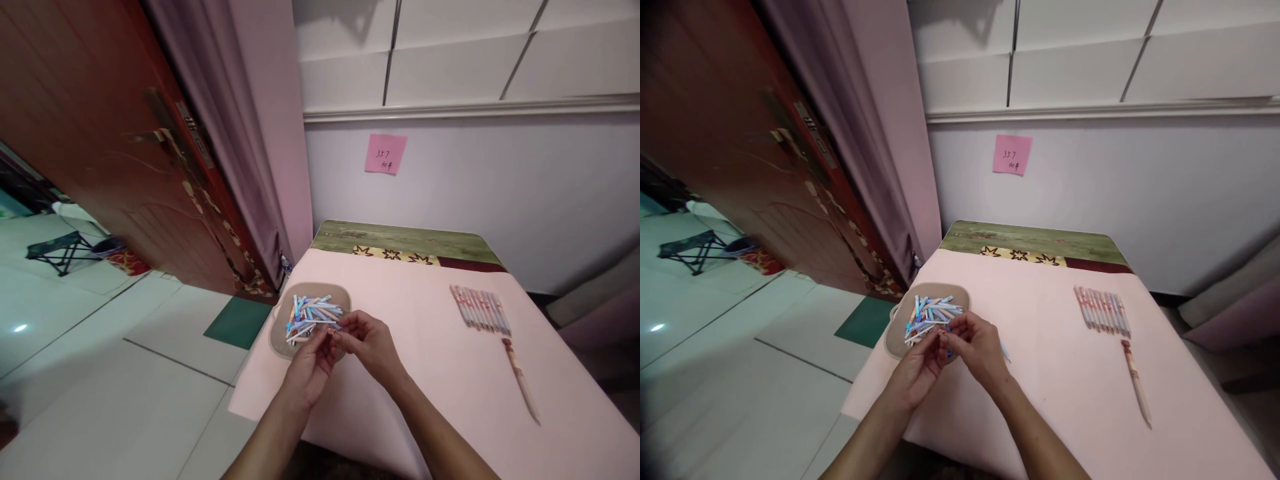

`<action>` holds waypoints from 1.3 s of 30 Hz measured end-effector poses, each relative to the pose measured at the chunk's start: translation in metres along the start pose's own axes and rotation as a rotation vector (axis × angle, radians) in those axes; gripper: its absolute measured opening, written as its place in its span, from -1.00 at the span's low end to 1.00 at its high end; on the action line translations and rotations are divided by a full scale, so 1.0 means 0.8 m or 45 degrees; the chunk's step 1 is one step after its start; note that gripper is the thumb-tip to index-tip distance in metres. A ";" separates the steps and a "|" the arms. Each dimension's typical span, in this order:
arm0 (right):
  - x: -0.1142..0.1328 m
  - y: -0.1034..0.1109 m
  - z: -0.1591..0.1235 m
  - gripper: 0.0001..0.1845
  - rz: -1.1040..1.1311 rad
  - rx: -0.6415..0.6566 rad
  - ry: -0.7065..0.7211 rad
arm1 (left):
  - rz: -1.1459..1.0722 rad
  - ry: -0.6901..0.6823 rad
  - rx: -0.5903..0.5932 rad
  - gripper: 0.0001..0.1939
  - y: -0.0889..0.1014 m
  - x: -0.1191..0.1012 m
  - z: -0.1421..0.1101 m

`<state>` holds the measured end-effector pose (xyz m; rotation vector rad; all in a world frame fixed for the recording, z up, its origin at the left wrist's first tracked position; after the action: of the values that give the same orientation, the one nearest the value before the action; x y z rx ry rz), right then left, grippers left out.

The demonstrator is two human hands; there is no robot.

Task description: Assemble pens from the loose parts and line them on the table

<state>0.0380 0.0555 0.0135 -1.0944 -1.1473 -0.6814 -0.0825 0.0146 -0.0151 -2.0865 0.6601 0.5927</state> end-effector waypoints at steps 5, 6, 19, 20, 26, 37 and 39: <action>-0.004 0.013 0.005 -0.64 0.133 -0.152 0.019 | -0.095 0.120 -0.037 -0.85 0.006 -0.018 0.003; -0.005 0.017 0.005 -0.64 0.107 -0.184 0.024 | -0.100 0.103 -0.053 -0.84 0.009 -0.026 0.005; -0.029 -0.018 0.049 -0.80 -1.500 0.270 0.236 | -0.232 -0.194 -0.139 -0.72 0.061 -0.119 0.015; -0.035 -0.027 0.055 -0.78 -1.560 0.357 0.218 | -0.237 -0.198 -0.140 -0.71 0.062 -0.121 0.014; -0.075 -0.079 0.076 -0.74 -1.649 0.765 0.210 | -0.232 -0.203 -0.142 -0.73 0.061 -0.123 0.010; -0.102 -0.089 0.081 -0.59 -1.826 0.892 0.256 | -0.220 -0.180 -0.138 -0.76 0.069 -0.120 0.015; -0.102 -0.091 0.082 -0.61 -1.825 0.886 0.274 | -0.217 -0.184 -0.140 -0.76 0.068 -0.121 0.015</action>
<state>-0.0752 0.0826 -0.0387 0.5455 -1.7017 -1.2678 -0.1920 0.0204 0.0066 -2.1515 0.3706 0.6875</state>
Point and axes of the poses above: each hand's wrist, its own z-axis towards the middle knuckle, its own y-axis out of the back of the hand, x = y × z, the point moved 3 cm from there along z, towards the middle knuckle, and after that the axes turned 11 degrees about z, right-handed, at the moved point
